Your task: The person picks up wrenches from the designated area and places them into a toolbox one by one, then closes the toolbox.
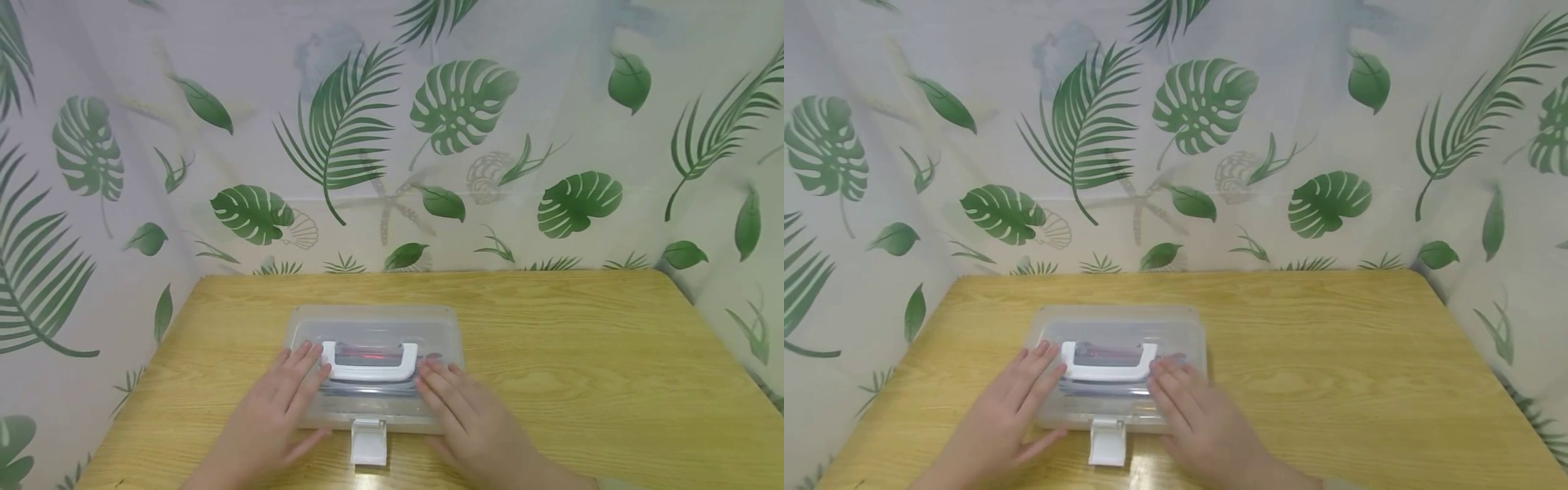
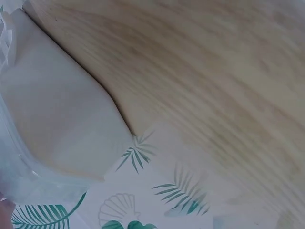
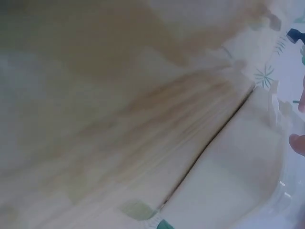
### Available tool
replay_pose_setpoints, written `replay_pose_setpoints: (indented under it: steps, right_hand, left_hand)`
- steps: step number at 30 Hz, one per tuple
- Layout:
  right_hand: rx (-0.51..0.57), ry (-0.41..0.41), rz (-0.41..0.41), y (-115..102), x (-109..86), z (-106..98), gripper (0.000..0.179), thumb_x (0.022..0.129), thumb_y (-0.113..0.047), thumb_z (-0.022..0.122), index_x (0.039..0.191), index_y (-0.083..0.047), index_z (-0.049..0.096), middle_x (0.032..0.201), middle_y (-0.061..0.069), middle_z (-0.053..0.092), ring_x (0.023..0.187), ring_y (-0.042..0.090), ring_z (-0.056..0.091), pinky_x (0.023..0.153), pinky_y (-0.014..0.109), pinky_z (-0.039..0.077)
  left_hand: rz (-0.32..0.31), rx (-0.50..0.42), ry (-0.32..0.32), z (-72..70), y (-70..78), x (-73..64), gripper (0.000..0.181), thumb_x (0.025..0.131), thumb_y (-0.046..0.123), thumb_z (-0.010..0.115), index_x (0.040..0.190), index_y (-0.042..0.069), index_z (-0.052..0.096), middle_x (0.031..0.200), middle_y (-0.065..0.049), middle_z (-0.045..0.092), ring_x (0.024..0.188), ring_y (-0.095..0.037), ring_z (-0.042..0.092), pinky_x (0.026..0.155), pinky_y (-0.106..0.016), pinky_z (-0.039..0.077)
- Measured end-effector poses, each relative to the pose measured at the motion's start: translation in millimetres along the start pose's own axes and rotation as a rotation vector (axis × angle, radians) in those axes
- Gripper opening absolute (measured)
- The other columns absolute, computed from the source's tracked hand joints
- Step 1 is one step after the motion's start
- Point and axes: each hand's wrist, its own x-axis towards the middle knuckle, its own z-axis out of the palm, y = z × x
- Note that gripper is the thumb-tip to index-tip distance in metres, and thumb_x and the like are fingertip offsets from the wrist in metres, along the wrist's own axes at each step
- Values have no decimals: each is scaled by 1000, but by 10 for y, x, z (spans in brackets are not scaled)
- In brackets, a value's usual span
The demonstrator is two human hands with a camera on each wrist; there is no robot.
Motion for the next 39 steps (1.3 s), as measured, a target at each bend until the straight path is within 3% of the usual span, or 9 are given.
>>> replay_pose_setpoints:
  steps: [4,9,19,26,30,33,37,39]
  right_hand:
    - [-34,8,-86,-16,30,66,52,116,-30,38,132,12,65,139,28,68,152,33,50,135,42,26]
    - [-69,-49,-142,-63,51,96,45,116,-21,37,137,8,65,142,23,68,129,32,70,135,43,25]
    - [-171,-129,-197,-140,72,161,47,116,-17,34,153,8,49,158,22,54,143,29,60,135,45,26]
    - [-245,-154,-231,-127,53,214,49,115,-16,35,157,8,44,164,22,45,149,29,53,134,45,31]
    - [-275,-141,-255,-113,26,277,49,115,-14,34,157,8,43,166,22,44,150,29,52,132,45,34]
    - [-284,-103,-271,-99,2,336,50,115,-18,35,157,8,44,165,21,46,149,29,53,132,45,35]
    - [-281,-65,-288,-85,-10,395,55,114,-27,39,155,9,46,163,22,48,149,30,53,132,47,34]
    - [-282,-64,-293,-85,-5,406,58,114,-31,41,155,9,46,162,22,49,148,30,54,132,47,34]
  left_hand:
    - [60,25,3,28,33,17,74,112,59,31,149,-1,54,155,-23,56,164,-30,28,139,-40,14]
    - [126,35,17,82,62,12,69,114,54,32,148,-1,56,154,-24,58,164,-30,27,139,-40,15]
    - [192,66,28,184,130,-40,56,115,40,39,142,-4,60,151,-24,60,166,-29,15,139,-41,13]
    - [210,123,-2,226,156,-21,62,111,45,45,149,-4,54,156,-21,56,165,-32,25,139,-44,12]
    - [225,153,-4,249,155,-4,66,108,46,51,152,-4,51,158,-20,55,160,-34,36,139,-46,12]
    - [232,175,15,275,160,9,61,111,40,46,152,-4,50,157,-21,55,157,-35,42,139,-48,14]
    - [231,195,31,309,171,5,54,114,31,38,154,-5,48,156,-20,56,158,-35,40,139,-48,14]
    - [226,199,21,319,172,-5,55,113,31,40,155,-5,47,157,-20,55,159,-35,37,139,-48,13]
